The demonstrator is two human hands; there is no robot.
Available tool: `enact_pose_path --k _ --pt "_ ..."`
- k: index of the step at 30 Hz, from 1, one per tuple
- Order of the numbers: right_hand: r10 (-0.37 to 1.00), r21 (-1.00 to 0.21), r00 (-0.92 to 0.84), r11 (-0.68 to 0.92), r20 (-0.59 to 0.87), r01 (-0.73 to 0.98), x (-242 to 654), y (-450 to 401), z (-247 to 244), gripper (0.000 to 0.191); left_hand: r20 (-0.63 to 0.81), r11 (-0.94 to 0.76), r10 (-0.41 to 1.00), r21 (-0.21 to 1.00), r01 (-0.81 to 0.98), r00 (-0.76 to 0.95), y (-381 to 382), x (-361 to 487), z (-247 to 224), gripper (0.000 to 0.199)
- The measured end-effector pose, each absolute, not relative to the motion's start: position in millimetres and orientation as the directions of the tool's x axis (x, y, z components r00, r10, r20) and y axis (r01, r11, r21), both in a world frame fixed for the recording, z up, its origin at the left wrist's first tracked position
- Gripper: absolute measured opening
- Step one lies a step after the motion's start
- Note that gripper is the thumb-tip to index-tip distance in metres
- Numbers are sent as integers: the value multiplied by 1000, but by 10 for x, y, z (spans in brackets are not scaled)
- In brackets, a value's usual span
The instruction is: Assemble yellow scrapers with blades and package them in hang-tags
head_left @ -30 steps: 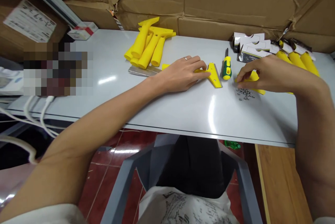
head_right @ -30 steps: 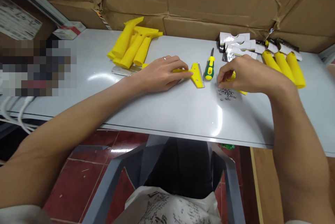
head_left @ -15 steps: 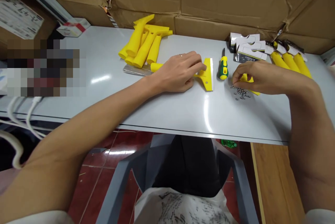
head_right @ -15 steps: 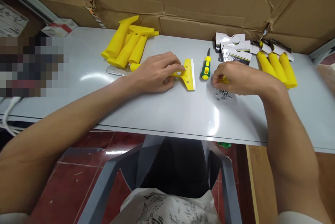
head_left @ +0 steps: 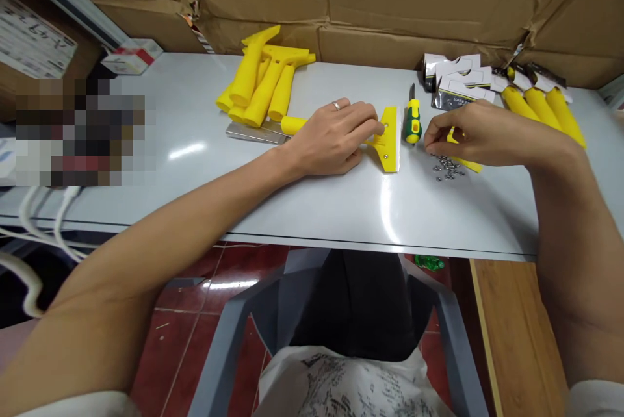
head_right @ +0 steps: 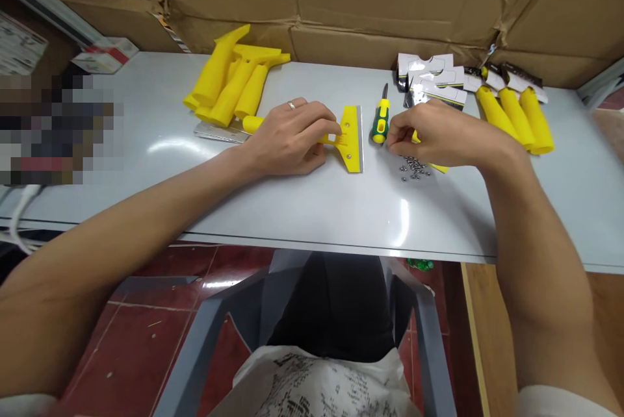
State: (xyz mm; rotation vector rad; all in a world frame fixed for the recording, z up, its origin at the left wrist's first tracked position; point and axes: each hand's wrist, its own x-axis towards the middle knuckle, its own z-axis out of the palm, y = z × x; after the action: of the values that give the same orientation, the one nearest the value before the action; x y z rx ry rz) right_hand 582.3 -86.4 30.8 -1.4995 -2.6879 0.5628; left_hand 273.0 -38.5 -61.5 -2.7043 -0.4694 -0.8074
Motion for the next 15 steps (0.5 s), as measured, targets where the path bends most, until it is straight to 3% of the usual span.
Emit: enact_pose_path --k 4,6,11,15 --pt "871 -647 -486 409 67 644 5716 -960 359 27 585 -912 208 -175 372 784 -378 2735 -634 19" --pt "893 -734 -425 387 148 558 5635 -1000 335 23 595 -913 182 -194 360 783 -385 2739 -629 17" --pt "878 -717 -395 457 269 527 5474 -1024 174 11 626 -906 127 -242 346 769 -417 2771 -607 18" --pt "868 -632 -364 496 338 596 5398 -1026 85 11 623 -905 116 -255 341 773 -444 2792 -601 21"
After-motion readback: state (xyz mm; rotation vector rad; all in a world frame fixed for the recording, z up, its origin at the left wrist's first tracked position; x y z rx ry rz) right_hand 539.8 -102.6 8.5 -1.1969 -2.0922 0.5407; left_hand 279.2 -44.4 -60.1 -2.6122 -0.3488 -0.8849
